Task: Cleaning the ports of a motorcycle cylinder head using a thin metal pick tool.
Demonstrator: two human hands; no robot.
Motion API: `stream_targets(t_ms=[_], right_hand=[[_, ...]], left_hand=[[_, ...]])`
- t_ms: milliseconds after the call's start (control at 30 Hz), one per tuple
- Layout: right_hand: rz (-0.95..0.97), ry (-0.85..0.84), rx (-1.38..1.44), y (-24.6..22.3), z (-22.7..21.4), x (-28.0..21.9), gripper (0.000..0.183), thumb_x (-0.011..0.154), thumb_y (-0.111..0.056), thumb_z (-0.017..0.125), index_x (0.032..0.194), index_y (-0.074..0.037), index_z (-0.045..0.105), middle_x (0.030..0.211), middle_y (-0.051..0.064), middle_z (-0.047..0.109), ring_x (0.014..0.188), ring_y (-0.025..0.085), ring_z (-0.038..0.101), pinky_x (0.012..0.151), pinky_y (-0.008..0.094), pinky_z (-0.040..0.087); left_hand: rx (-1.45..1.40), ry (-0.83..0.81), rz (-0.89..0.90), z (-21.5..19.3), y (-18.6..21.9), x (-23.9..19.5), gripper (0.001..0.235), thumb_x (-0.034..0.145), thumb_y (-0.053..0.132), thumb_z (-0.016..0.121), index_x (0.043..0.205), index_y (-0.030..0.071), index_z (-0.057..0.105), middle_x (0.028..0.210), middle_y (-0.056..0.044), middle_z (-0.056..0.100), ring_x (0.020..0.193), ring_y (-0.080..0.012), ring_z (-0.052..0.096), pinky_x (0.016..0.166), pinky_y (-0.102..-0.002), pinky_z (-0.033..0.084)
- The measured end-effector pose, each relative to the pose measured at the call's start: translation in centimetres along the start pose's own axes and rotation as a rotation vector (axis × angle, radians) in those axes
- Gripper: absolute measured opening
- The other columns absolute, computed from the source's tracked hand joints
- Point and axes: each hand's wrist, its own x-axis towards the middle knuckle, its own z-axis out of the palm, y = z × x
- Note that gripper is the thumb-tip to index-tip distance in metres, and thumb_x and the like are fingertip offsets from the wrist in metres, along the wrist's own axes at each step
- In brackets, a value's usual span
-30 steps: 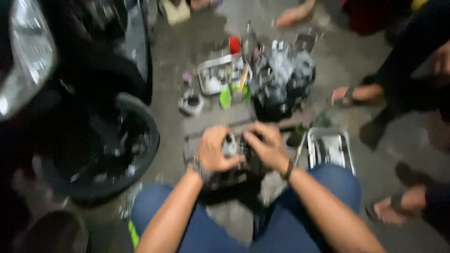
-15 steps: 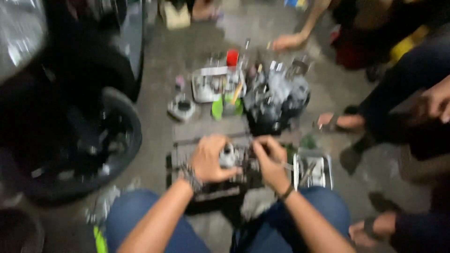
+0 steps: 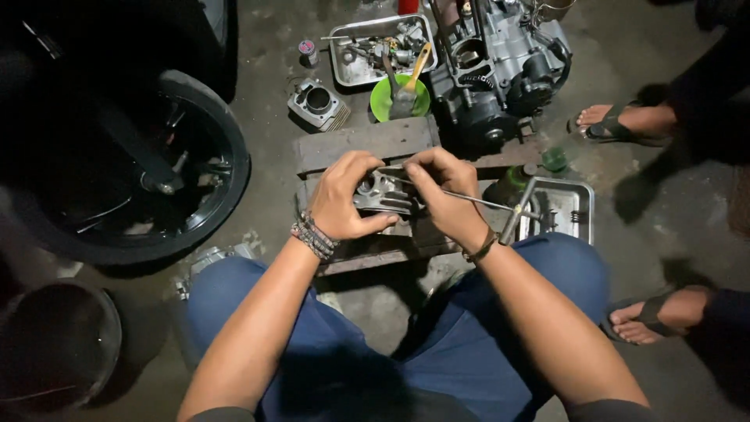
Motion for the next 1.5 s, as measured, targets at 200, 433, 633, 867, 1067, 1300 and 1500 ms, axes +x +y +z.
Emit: stream_targets(t_ms=[200,433,633,867,1067,1300,1500], right_hand=[[-0.031,-0.075,-0.041,-1.9,0.3,0.5,0.008,0.100,-0.005,0.067,0.096,-0.003,0.073,0.064,0.014,0.063,0.055,0.022,0.058,0.056,0.035,0.048],[-0.078,-0.148,-0.057,-1.8,0.4,0.0,0.007,0.098,-0.008,0.069,0.094,-0.006,0.075,0.064,0.012,0.065,0.058,0.028,0.064,0.060,0.035,0.052],[-0.088,-0.075,-0.141,-1.5,-0.3,-0.2,0.006,0.098,-0.012,0.070,0.095,-0.008,0.074,0.066,0.012,0.069,0.062,0.033,0.066,0.062,0.037,0.053],[0.019,-0.041,0.023,-0.2,-0.7,-0.5,0.008,0.098,-0.004,0.067,0.096,-0.003,0.075,0.066,0.013,0.067,0.063,0.017,0.060,0.061,0.033,0.052],[0.037,-0.038,0.031,0.6,-1.4,-0.8,0.009,0.100,-0.005,0.067,0.096,-0.003,0.075,0.064,0.014,0.066,0.060,0.019,0.061,0.057,0.032,0.051],[0.023,-0.059,0.027,-0.2,-1.5,-0.5,0.010,0.101,-0.007,0.068,0.094,-0.004,0.075,0.063,0.013,0.068,0.057,0.018,0.064,0.055,0.030,0.051],[0.025,-0.049,0.012,-0.6,-1.5,-0.4,0.009,0.099,-0.005,0.068,0.095,-0.002,0.074,0.064,0.015,0.067,0.059,0.020,0.064,0.055,0.033,0.052]], left_hand=[[-0.034,0.028,-0.019,0.0,-1.1,-1.7,0.073,0.060,0.049,0.092,0.116,0.010,0.065,0.114,-0.014,0.063,0.106,-0.0401,0.067,0.091,-0.047,0.054],[-0.001,0.070,0.023,-0.3,0.3,-2.1,0.069,0.065,0.052,0.090,0.111,0.009,0.066,0.108,-0.012,0.066,0.097,-0.0390,0.069,0.084,-0.046,0.055],[0.026,0.099,0.079,0.3,1.3,-0.9,0.064,0.067,0.048,0.090,0.110,0.005,0.066,0.100,-0.015,0.066,0.089,-0.0417,0.069,0.078,-0.049,0.056],[0.102,0.120,0.053,1.0,1.7,-0.5,0.064,0.067,0.053,0.086,0.108,0.007,0.067,0.095,-0.012,0.066,0.085,-0.0380,0.069,0.074,-0.046,0.055],[0.133,0.113,0.048,1.3,2.4,0.1,0.066,0.068,0.057,0.084,0.107,0.006,0.066,0.093,-0.012,0.065,0.083,-0.0371,0.068,0.072,-0.045,0.054],[0.146,0.109,0.040,1.3,2.2,0.0,0.065,0.069,0.056,0.083,0.108,0.008,0.066,0.092,-0.010,0.064,0.082,-0.0346,0.068,0.071,-0.042,0.053],[0.148,0.095,0.039,1.3,2.2,0.0,0.066,0.068,0.057,0.083,0.108,0.007,0.066,0.093,-0.010,0.065,0.083,-0.0349,0.068,0.072,-0.043,0.054]])
